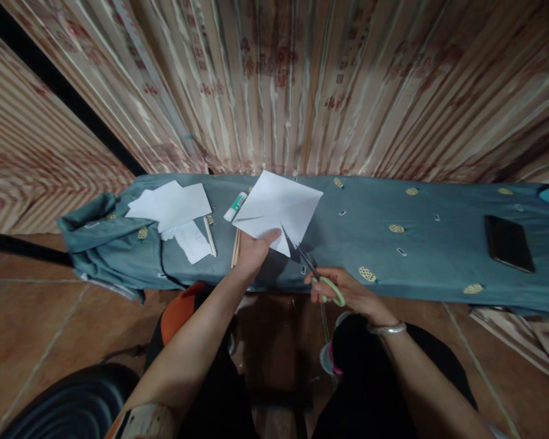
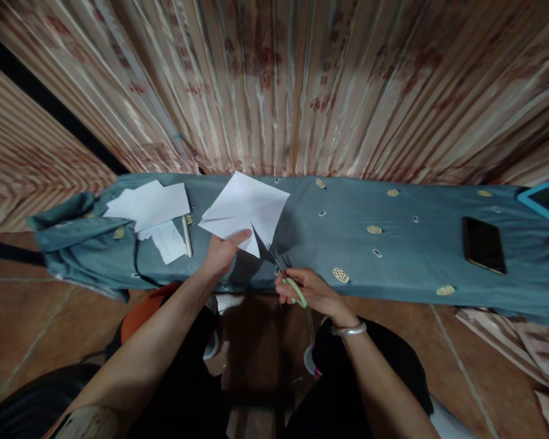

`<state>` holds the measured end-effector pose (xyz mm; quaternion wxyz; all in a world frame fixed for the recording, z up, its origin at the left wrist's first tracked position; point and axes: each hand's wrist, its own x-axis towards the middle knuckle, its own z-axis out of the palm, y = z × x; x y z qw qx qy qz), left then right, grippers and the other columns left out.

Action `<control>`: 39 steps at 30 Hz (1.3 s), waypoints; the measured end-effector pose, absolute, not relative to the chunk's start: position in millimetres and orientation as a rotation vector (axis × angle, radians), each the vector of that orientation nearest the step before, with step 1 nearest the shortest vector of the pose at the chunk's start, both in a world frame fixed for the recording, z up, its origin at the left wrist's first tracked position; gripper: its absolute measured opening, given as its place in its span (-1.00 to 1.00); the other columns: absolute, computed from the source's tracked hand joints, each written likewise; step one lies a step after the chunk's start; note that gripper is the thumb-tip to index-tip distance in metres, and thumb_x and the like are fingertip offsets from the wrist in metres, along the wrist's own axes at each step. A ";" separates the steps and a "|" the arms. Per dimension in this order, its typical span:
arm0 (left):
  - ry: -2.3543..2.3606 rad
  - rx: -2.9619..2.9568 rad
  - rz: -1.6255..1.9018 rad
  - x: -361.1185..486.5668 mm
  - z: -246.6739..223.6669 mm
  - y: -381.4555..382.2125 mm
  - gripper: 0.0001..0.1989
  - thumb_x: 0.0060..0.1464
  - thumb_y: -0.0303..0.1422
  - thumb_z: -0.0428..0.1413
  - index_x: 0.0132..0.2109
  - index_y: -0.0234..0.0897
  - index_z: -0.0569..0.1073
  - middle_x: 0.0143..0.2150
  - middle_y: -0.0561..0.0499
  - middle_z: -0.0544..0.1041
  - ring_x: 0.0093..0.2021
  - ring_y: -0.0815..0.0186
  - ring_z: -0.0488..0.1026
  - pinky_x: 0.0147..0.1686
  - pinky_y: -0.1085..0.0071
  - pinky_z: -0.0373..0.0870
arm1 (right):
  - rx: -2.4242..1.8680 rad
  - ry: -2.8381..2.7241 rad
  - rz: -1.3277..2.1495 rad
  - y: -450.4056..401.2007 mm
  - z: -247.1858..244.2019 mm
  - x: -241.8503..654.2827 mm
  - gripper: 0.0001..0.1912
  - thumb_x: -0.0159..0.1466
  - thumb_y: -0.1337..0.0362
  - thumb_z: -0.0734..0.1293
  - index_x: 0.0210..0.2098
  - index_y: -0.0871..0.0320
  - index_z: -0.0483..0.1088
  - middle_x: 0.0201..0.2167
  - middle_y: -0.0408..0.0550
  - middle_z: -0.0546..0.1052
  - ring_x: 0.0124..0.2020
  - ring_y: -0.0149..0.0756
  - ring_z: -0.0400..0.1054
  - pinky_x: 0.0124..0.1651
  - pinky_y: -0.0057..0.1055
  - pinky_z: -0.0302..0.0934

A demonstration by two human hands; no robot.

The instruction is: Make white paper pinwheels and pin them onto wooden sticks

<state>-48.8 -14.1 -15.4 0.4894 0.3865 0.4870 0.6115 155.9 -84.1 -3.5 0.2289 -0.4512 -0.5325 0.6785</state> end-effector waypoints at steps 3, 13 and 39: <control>1.220 0.940 1.484 -58.7 -15.5 -12.8 -0.54 -0.25 -0.34 0.31 -0.10 -0.27 0.51 -0.20 -0.08 0.60 -0.08 0.14 0.51 -0.01 0.21 0.40 | -1.197 -1.438 1.849 -85.2 1.1 178.9 -0.45 0.05 -0.19 0.43 -0.27 0.18 0.50 -0.54 -0.08 0.53 -0.55 -0.40 0.30 -0.48 -0.46 0.15; 1.300 1.200 1.021 -64.1 -17.1 -44.9 -0.79 -0.33 -0.44 0.28 -0.39 -0.26 0.53 -0.42 0.01 0.57 -0.35 0.21 0.47 -0.29 0.33 0.41 | -1.375 -1.105 1.111 -60.5 -7.3 201.9 -0.43 -0.17 -0.05 0.59 -0.23 0.06 0.48 -0.32 -0.08 0.63 -0.33 -0.29 0.45 -0.26 -0.39 0.30; 0.821 0.658 0.957 -42.4 -11.2 -68.2 -0.47 -0.31 -0.15 0.43 -0.16 -0.31 0.56 -0.12 -0.14 0.60 -0.08 0.16 0.53 -0.10 0.32 0.44 | -1.206 -0.748 1.181 -52.9 -20.2 146.8 -0.64 -0.11 0.14 0.57 -0.35 0.06 0.47 -0.32 -0.15 0.59 -0.32 -0.27 0.45 -0.18 -0.32 0.34</control>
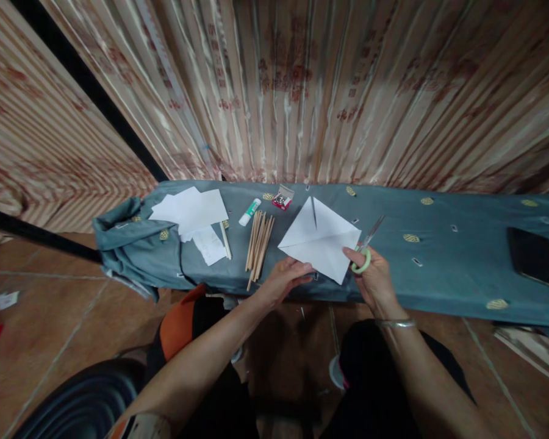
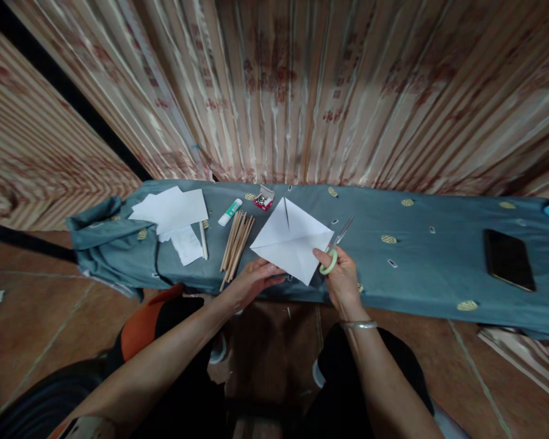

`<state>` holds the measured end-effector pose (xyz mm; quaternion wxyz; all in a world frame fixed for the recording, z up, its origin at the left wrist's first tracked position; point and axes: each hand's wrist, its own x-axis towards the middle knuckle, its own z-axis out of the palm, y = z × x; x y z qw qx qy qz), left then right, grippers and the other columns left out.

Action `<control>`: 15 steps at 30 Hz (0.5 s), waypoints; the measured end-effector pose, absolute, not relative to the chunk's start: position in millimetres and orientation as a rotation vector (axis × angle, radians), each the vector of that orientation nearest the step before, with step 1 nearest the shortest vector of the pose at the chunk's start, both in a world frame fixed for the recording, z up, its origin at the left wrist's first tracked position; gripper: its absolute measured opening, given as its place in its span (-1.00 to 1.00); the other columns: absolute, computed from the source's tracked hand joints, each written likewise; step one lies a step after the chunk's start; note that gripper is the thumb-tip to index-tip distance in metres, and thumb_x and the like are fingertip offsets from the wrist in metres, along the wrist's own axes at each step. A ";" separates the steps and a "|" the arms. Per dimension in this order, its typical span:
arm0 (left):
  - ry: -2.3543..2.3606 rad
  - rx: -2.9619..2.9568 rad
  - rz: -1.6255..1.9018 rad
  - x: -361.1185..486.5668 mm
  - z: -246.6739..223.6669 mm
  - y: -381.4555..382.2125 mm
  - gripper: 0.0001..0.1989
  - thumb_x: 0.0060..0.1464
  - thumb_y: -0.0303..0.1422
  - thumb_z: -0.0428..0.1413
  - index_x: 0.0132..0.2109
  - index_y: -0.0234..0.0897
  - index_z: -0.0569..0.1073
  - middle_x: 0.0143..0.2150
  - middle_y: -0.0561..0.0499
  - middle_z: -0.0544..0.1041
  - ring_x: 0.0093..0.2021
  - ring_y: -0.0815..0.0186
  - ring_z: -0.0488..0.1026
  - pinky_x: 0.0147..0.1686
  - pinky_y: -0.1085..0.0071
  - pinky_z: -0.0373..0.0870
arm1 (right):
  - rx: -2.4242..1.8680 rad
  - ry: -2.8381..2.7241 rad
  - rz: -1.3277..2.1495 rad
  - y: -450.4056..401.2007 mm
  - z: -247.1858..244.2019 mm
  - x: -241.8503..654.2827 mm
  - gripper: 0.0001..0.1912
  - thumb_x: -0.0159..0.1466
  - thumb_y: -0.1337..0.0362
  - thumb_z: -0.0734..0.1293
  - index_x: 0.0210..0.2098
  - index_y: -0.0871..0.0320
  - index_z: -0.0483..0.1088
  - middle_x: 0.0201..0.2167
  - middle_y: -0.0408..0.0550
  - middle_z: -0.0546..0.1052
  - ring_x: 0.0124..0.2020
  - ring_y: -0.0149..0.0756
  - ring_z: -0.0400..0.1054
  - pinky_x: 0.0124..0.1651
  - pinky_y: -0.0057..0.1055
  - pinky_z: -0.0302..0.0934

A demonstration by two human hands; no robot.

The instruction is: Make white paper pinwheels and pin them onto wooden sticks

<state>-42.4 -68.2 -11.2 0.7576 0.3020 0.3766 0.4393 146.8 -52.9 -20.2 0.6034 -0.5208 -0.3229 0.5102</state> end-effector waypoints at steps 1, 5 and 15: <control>0.829 0.645 0.975 -40.6 -11.7 -68.3 -0.48 -0.32 -0.13 0.43 -0.20 -0.33 0.56 -0.16 -0.13 0.60 -0.10 0.17 0.54 -0.10 0.31 0.45 | -1.204 -0.757 1.186 -52.4 -21.4 144.8 -0.64 -0.11 0.14 0.57 -0.35 0.06 0.47 -0.33 -0.15 0.59 -0.33 -0.28 0.44 -0.20 -0.34 0.34; 0.861 0.616 1.037 -37.3 -10.8 -66.5 -0.49 -0.28 -0.14 0.41 -0.19 -0.34 0.54 -0.14 -0.16 0.60 -0.10 0.13 0.55 -0.14 0.27 0.49 | -1.214 -0.825 1.211 -52.2 -27.5 136.0 -0.61 -0.08 0.09 0.55 -0.32 0.06 0.45 -0.38 -0.18 0.56 -0.39 -0.33 0.40 -0.28 -0.39 0.30; 1.042 0.553 1.291 -40.3 -12.4 -53.4 -0.38 -0.35 -0.30 0.42 -0.04 -0.27 0.50 -0.11 -0.11 0.61 -0.20 0.19 0.55 -0.28 0.31 0.51 | -1.279 -0.960 1.264 -59.1 -18.0 123.7 -0.51 -0.08 -0.05 0.53 -0.29 0.09 0.40 -0.50 -0.20 0.48 -0.49 -0.39 0.31 -0.39 -0.43 0.21</control>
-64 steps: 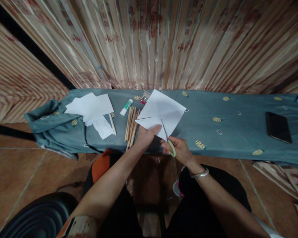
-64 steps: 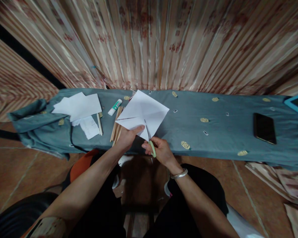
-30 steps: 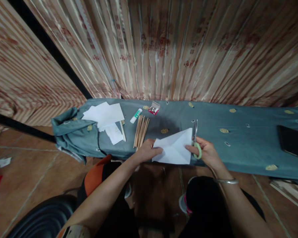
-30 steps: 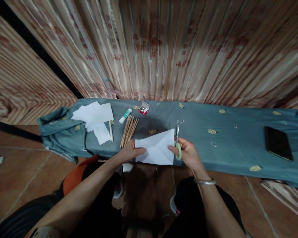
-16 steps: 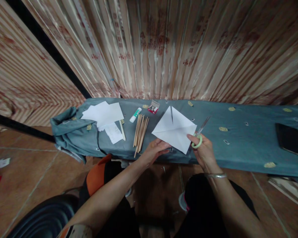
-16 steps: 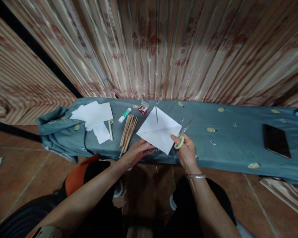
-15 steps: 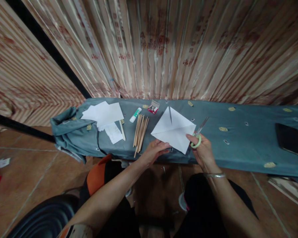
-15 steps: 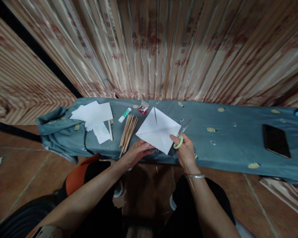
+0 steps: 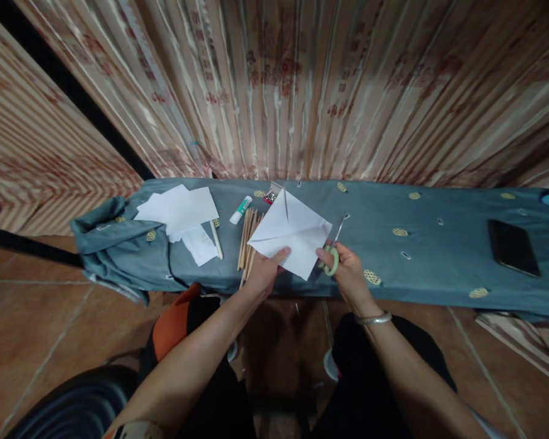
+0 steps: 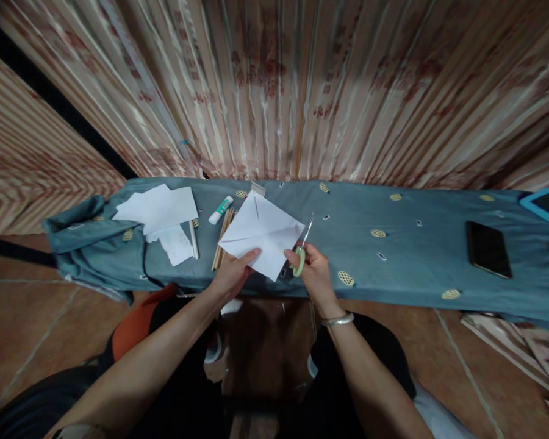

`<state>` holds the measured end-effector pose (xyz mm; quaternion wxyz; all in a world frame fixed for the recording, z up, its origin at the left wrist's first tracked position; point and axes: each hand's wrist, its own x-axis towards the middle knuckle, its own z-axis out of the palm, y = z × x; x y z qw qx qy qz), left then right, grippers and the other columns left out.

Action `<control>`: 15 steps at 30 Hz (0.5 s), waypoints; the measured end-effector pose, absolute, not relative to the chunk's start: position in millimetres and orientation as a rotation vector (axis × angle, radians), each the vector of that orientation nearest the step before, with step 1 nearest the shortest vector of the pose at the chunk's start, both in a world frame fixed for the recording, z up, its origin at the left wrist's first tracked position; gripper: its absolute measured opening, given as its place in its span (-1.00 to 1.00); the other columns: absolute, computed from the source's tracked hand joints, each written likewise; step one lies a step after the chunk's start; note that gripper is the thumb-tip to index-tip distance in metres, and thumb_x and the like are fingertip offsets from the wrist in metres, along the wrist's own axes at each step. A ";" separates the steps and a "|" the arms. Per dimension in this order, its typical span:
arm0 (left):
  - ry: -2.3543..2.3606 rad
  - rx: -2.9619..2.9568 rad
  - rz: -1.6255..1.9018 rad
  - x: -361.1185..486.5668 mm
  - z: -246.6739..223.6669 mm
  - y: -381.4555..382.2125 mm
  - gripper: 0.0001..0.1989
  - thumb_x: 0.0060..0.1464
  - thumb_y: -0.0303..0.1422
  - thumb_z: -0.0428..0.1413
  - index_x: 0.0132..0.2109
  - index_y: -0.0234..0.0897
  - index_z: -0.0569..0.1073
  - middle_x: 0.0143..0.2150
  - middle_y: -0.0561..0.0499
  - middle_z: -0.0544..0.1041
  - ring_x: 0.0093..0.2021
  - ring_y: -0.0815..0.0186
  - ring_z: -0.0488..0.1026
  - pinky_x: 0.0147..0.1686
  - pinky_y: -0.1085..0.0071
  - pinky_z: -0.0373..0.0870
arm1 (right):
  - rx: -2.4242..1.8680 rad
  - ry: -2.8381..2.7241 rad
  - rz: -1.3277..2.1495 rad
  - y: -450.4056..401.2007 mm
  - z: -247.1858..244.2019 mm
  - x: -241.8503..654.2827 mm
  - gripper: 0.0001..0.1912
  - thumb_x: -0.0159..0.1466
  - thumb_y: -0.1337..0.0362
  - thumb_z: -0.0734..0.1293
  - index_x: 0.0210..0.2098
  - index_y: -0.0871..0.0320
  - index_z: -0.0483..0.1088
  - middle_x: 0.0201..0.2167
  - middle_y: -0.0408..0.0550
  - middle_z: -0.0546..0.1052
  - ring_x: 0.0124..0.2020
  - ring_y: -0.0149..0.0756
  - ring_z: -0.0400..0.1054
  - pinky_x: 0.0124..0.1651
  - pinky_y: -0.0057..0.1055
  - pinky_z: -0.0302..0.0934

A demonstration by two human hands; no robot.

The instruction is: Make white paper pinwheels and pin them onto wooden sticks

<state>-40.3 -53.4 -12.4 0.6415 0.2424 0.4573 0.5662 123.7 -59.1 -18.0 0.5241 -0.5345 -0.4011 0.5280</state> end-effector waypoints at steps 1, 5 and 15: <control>1.052 0.562 1.321 -42.4 -11.9 -50.4 -0.39 -0.35 -0.31 0.41 -0.05 -0.27 0.51 -0.10 -0.11 0.61 -0.19 0.20 0.55 -0.26 0.31 0.50 | -1.284 -0.994 1.294 -61.4 -16.4 125.4 -0.51 -0.05 -0.07 0.51 -0.28 0.10 0.41 -0.50 -0.18 0.49 -0.49 -0.38 0.31 -0.40 -0.44 0.20; 1.105 0.616 1.411 -52.9 -7.3 -37.4 -0.44 -0.35 -0.32 0.40 -0.08 -0.28 0.52 -0.11 -0.11 0.61 -0.20 0.21 0.55 -0.22 0.31 0.49 | -1.284 -1.227 1.430 -73.9 -15.9 133.5 -0.50 0.04 -0.11 0.46 -0.21 0.13 0.43 -0.45 -0.10 0.55 -0.43 -0.33 0.38 -0.34 -0.41 0.24; 1.019 0.703 1.508 -56.7 -0.6 -19.0 -0.40 -0.38 -0.34 0.41 -0.07 -0.32 0.52 -0.21 -0.10 0.62 -0.20 0.15 0.56 -0.14 0.22 0.46 | -1.209 -1.543 1.708 -93.0 -24.7 131.7 -0.45 0.09 -0.17 0.41 -0.20 0.18 0.46 -0.43 -0.08 0.54 -0.44 -0.38 0.34 -0.37 -0.43 0.20</control>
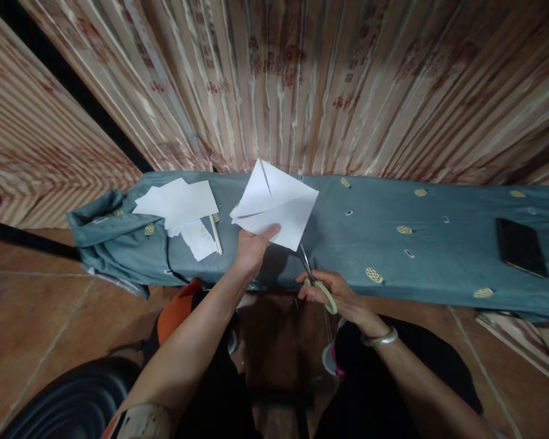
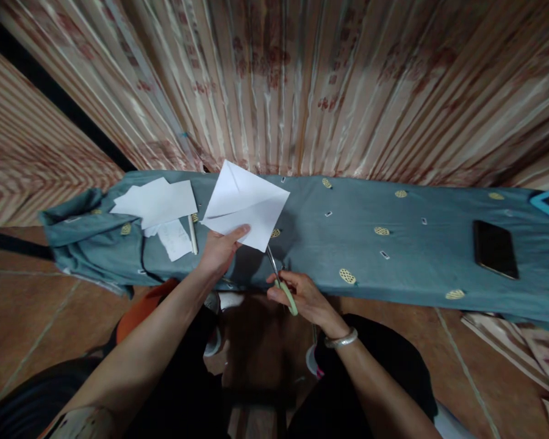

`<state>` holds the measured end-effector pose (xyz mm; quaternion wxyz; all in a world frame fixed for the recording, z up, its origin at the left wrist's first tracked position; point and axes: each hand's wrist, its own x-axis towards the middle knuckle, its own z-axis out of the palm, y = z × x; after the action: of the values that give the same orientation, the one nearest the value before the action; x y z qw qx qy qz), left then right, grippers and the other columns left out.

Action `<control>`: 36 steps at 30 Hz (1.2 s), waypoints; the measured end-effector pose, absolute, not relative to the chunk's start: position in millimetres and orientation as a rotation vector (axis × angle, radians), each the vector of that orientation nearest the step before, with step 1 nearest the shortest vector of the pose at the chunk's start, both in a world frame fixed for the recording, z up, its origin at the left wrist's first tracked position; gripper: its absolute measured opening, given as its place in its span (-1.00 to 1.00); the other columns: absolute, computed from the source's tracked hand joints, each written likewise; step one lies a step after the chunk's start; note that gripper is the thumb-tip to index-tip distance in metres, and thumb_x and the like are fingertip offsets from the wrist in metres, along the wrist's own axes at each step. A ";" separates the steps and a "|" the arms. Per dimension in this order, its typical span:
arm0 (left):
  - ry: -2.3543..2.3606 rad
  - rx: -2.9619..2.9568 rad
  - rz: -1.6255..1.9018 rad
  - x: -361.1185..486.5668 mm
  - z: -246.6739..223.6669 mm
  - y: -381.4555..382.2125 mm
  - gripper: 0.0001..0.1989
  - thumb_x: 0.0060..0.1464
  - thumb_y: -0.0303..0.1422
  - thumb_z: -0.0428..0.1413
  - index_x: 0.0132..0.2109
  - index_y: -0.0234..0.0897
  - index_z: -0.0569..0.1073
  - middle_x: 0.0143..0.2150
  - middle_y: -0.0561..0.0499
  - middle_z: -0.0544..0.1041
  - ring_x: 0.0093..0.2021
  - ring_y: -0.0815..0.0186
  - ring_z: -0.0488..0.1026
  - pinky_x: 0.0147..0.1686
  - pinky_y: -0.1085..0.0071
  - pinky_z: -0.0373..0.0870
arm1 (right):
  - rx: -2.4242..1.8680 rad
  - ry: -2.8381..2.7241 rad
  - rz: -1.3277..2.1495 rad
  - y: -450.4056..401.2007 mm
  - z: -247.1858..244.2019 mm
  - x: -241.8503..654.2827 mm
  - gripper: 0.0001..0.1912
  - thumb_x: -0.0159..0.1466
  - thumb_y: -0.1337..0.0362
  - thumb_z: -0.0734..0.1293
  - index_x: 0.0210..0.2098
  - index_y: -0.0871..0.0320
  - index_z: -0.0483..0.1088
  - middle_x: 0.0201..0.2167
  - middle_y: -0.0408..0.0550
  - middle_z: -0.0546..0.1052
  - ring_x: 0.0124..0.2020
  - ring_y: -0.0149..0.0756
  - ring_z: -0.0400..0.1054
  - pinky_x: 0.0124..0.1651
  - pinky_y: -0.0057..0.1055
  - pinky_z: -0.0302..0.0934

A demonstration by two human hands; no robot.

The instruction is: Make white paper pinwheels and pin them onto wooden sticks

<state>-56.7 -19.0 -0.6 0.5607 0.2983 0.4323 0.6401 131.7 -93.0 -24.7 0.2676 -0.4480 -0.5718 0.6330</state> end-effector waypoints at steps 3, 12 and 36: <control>0.984 0.730 1.520 -51.6 -4.9 -18.7 -0.41 -0.38 -0.35 0.41 -0.07 -0.29 0.53 -0.22 -0.08 0.63 -0.21 0.17 0.55 -0.13 0.23 0.45 | -1.200 -1.532 1.755 -91.5 -23.4 129.0 -0.42 0.08 -0.21 0.39 -0.21 0.19 0.46 -0.45 -0.07 0.54 -0.45 -0.38 0.34 -0.39 -0.44 0.19; 1.002 0.717 1.455 -44.1 -11.8 -22.3 -0.42 -0.41 -0.30 0.44 -0.12 -0.33 0.57 -0.19 -0.11 0.63 -0.20 0.15 0.56 -0.08 0.19 0.43 | -1.173 -1.521 1.734 -87.5 -23.5 128.1 -0.47 0.13 -0.17 0.37 -0.23 0.19 0.43 -0.50 -0.09 0.52 -0.49 -0.40 0.32 -0.41 -0.45 0.18; 0.998 0.763 1.469 -47.6 -14.1 -22.3 -0.43 -0.35 -0.33 0.41 -0.08 -0.32 0.54 -0.17 -0.12 0.62 -0.17 0.16 0.54 -0.05 0.17 0.42 | -1.167 -1.455 1.713 -86.5 -27.3 123.4 -0.51 0.09 -0.15 0.42 -0.30 0.18 0.44 -0.58 -0.14 0.50 -0.56 -0.44 0.31 -0.48 -0.48 0.19</control>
<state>-47.6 -22.3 -14.1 0.5684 0.3249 0.4247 0.6253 123.4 -86.5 -27.3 0.2998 -0.4397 -0.5483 0.6451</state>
